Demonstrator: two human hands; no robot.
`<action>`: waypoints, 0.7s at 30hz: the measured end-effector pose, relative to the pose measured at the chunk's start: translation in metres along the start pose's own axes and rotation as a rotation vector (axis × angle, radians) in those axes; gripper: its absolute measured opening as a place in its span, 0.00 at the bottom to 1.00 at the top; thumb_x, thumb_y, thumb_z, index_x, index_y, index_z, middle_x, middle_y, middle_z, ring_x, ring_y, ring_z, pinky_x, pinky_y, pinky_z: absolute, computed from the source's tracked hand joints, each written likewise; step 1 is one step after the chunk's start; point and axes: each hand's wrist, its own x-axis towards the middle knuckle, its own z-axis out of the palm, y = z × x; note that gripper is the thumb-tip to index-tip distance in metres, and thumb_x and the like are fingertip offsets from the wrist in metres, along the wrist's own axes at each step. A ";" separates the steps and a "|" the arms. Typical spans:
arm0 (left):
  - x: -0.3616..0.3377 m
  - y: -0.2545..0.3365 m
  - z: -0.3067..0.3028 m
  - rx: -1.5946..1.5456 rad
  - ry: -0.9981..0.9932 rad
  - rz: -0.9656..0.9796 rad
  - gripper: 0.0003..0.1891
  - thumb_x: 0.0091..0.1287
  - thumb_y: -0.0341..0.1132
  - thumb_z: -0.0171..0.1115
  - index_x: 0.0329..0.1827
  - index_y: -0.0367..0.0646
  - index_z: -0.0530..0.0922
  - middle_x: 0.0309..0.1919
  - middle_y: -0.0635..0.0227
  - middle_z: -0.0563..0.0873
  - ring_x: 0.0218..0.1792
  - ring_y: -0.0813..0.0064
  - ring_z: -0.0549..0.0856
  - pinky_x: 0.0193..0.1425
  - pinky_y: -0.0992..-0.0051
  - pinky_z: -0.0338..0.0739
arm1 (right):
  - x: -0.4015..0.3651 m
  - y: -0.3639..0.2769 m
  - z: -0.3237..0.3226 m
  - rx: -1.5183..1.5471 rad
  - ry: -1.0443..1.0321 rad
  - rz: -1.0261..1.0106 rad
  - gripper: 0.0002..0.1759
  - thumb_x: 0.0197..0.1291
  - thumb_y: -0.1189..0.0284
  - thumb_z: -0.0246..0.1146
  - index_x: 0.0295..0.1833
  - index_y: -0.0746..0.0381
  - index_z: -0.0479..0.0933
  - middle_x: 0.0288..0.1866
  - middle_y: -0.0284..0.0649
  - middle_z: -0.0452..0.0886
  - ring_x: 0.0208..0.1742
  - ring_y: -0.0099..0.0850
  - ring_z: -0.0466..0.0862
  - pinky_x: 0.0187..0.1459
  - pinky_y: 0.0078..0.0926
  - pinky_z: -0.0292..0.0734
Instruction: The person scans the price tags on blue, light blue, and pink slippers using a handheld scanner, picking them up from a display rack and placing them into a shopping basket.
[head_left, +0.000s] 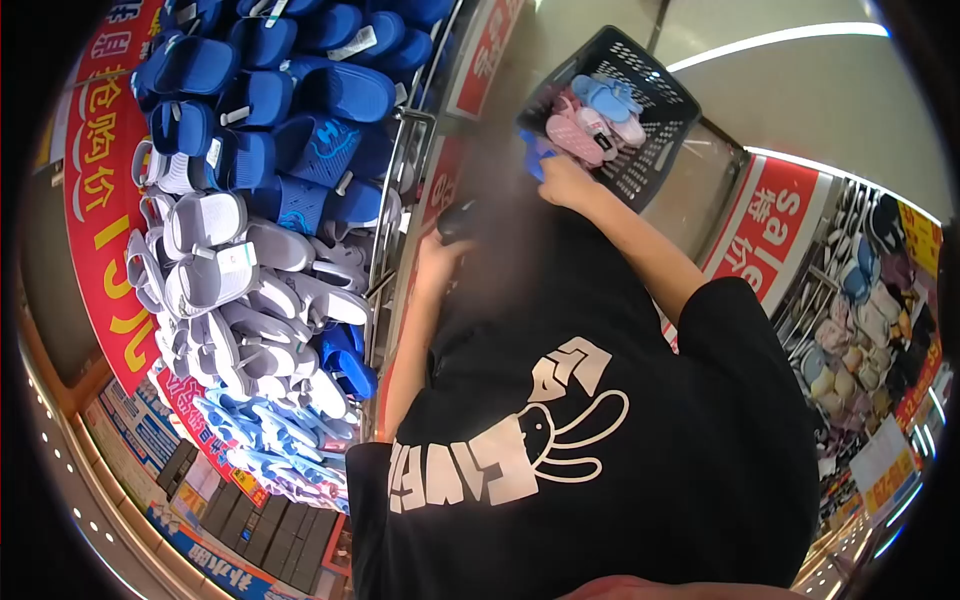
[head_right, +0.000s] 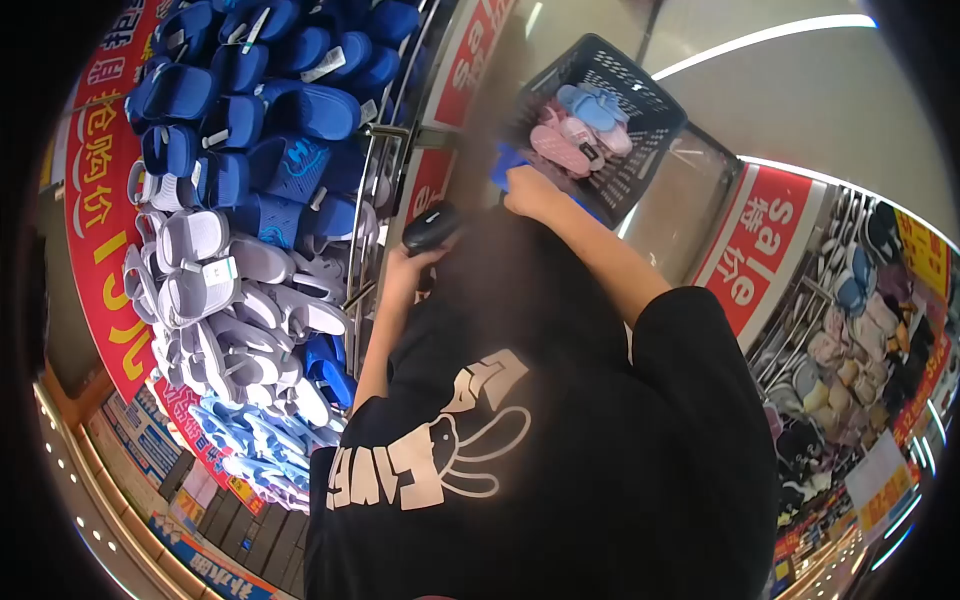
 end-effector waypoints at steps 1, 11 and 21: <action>0.004 0.009 -0.001 -0.097 -0.029 -0.026 0.22 0.54 0.21 0.65 0.55 0.35 0.81 0.39 0.65 0.87 0.36 0.76 0.86 0.43 0.80 0.79 | 0.002 -0.007 -0.002 -0.006 0.037 -0.018 0.16 0.43 0.74 0.61 0.39 0.71 0.81 0.40 0.60 0.83 0.44 0.56 0.83 0.47 0.48 0.77; -0.021 0.002 0.010 0.442 -0.405 0.332 0.40 0.46 0.18 0.62 0.71 0.37 0.71 0.65 0.58 0.78 0.61 0.67 0.79 0.62 0.74 0.74 | -0.047 0.008 0.042 -0.114 0.024 0.028 0.14 0.45 0.76 0.61 0.40 0.66 0.82 0.40 0.56 0.84 0.46 0.53 0.83 0.49 0.45 0.78; -0.049 0.070 0.077 1.016 -0.544 0.950 0.42 0.49 0.23 0.61 0.74 0.40 0.65 0.71 0.50 0.69 0.76 0.57 0.64 0.75 0.64 0.63 | -0.088 0.012 0.036 -0.286 0.148 0.113 0.13 0.48 0.77 0.61 0.41 0.61 0.83 0.43 0.49 0.85 0.47 0.48 0.84 0.47 0.45 0.79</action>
